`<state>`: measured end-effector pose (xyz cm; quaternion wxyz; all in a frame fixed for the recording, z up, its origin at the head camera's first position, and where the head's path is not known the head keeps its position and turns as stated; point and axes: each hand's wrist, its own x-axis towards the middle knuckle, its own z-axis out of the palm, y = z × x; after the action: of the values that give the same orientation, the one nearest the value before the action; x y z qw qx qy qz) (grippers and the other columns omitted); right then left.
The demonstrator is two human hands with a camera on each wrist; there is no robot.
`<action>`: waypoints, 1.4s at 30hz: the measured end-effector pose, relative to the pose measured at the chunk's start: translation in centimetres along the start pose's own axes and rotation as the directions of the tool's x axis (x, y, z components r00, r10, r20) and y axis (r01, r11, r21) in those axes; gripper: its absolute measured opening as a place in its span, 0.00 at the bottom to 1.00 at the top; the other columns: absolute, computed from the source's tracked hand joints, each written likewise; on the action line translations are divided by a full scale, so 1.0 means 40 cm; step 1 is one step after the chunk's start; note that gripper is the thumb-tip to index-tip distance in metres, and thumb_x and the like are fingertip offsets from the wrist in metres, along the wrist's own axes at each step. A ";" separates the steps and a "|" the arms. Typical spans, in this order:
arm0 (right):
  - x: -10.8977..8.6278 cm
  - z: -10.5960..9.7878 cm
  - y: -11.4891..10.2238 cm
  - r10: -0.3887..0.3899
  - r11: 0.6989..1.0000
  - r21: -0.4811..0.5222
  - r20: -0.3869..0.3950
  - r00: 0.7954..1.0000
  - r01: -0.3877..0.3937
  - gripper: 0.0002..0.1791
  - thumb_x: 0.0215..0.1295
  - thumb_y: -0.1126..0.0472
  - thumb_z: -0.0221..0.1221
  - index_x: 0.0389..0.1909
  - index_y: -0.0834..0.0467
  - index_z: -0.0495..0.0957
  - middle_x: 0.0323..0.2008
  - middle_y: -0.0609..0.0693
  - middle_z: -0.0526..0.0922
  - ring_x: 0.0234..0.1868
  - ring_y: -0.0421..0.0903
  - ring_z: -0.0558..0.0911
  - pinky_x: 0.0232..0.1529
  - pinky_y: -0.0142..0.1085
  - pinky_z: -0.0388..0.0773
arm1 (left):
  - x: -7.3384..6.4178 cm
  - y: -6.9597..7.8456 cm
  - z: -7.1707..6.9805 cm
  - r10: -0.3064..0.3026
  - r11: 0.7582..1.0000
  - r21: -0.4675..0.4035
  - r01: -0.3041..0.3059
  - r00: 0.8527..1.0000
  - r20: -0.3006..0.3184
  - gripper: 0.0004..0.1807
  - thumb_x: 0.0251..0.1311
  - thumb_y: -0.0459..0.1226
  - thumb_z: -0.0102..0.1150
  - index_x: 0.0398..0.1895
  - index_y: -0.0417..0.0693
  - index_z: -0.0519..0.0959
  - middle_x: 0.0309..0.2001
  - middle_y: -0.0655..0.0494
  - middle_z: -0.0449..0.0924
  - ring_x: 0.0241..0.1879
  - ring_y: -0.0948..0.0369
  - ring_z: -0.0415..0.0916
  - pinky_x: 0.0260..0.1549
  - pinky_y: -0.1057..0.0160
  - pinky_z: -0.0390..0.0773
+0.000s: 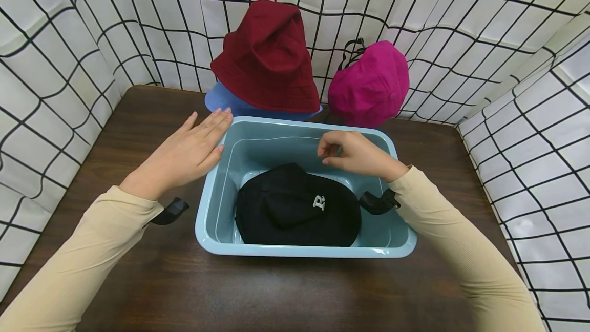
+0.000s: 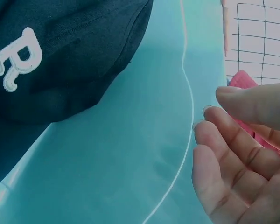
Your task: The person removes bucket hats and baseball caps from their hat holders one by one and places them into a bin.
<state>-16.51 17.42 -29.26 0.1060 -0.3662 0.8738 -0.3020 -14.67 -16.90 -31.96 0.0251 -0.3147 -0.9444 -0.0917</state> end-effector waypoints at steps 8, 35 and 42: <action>-0.012 -0.020 0.000 0.053 0.998 0.033 -0.023 0.998 -0.052 0.07 0.57 0.68 0.64 0.35 0.58 0.78 0.32 0.47 0.80 0.34 0.42 0.78 0.32 0.36 0.76 | 0.001 0.001 0.001 -0.006 1.000 0.001 0.006 1.000 0.006 0.34 0.68 0.44 0.41 0.72 0.36 0.50 0.73 0.43 0.47 0.72 0.49 0.41 0.67 0.42 0.41; -0.053 -0.079 0.020 0.146 0.989 0.043 -0.129 0.981 -0.142 0.09 0.57 0.70 0.63 0.39 0.64 0.77 0.34 0.51 0.81 0.37 0.45 0.79 0.35 0.42 0.77 | 0.001 0.000 0.001 -0.005 1.000 0.003 0.005 1.000 0.001 0.34 0.67 0.44 0.42 0.72 0.36 0.50 0.73 0.42 0.47 0.72 0.49 0.41 0.67 0.43 0.40; -0.061 -0.091 0.028 0.146 0.989 0.024 -0.155 0.977 -0.144 0.08 0.57 0.68 0.64 0.38 0.63 0.78 0.33 0.50 0.81 0.36 0.45 0.79 0.35 0.39 0.77 | 0.002 -0.001 0.001 0.003 1.000 0.008 -0.003 1.000 -0.006 0.34 0.68 0.44 0.41 0.72 0.36 0.51 0.73 0.43 0.47 0.72 0.49 0.41 0.67 0.42 0.41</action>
<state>-16.90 21.38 -27.14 0.0613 -0.2762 0.9017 -0.3270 -14.74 -16.88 -32.01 0.0293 -0.3159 -0.9442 -0.0886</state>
